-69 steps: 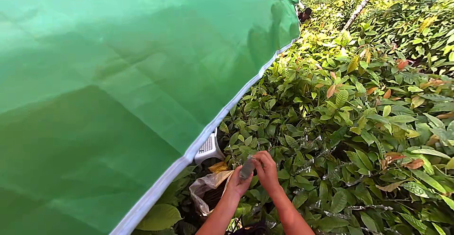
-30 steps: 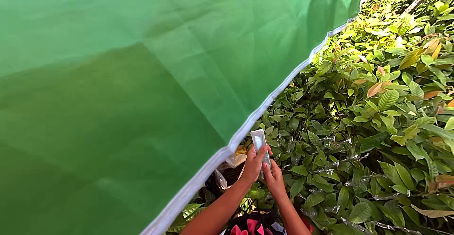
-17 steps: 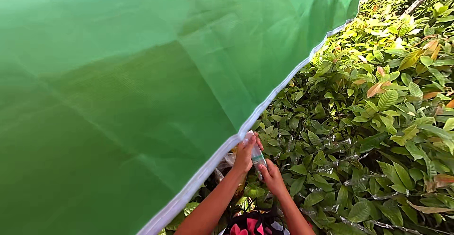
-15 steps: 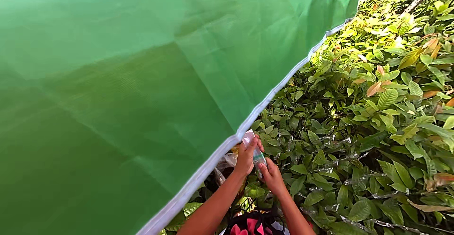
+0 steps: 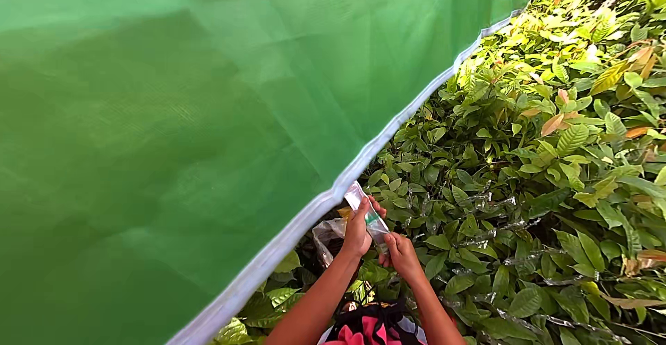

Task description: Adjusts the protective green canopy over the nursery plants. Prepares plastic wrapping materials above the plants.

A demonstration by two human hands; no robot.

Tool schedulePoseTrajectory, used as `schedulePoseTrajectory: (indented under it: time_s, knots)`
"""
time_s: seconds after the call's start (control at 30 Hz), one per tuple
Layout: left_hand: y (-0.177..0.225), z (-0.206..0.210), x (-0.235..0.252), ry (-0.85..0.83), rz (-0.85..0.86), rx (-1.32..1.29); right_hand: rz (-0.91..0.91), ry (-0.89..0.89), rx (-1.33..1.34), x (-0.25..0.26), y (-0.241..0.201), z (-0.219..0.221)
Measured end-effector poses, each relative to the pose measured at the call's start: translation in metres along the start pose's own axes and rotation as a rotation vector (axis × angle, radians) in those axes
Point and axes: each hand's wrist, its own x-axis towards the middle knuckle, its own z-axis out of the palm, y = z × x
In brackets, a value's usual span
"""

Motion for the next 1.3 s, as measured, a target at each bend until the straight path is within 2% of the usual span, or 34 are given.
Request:
schedulePoseTrajectory:
  time_s: [0.13, 0.27, 0.67, 0.8, 0.97, 1.03, 1.17, 1.3]
  knots:
    - [0.011, -0.001, 0.006, 0.112, 0.012, -0.083, 0.002, -0.021, -0.062, -0.01, 0.008, -0.006]
    - [0.025, -0.002, 0.015, 0.186, 0.051, -0.151, 0.028, 0.015, 0.025, -0.022, 0.019, -0.017]
    - [0.019, 0.001, 0.018, 0.202, 0.095, -0.209, -0.04, 0.152, 0.266, -0.031, 0.021, -0.035]
    - [0.02, 0.0, 0.019, 0.219, 0.095, -0.196, -0.082, 0.281, 0.268, -0.032, 0.026, -0.033]
    - [0.039, -0.03, 0.038, 0.233, 0.255, -0.099, -0.081, 0.502, 0.191, -0.053, 0.037, -0.073]
    - [0.038, -0.039, 0.037, 0.194, 0.21, -0.022, -0.086, 0.555, 0.185, -0.06, 0.037, -0.084]
    - [0.005, -0.041, 0.022, 0.15, -0.007, 0.099, -0.095, 0.597, 0.187, -0.063, 0.032, -0.088]
    - [-0.015, -0.025, 0.006, -0.048, -0.071, 0.194, -0.085, 0.553, 0.195, -0.064, 0.028, -0.08]
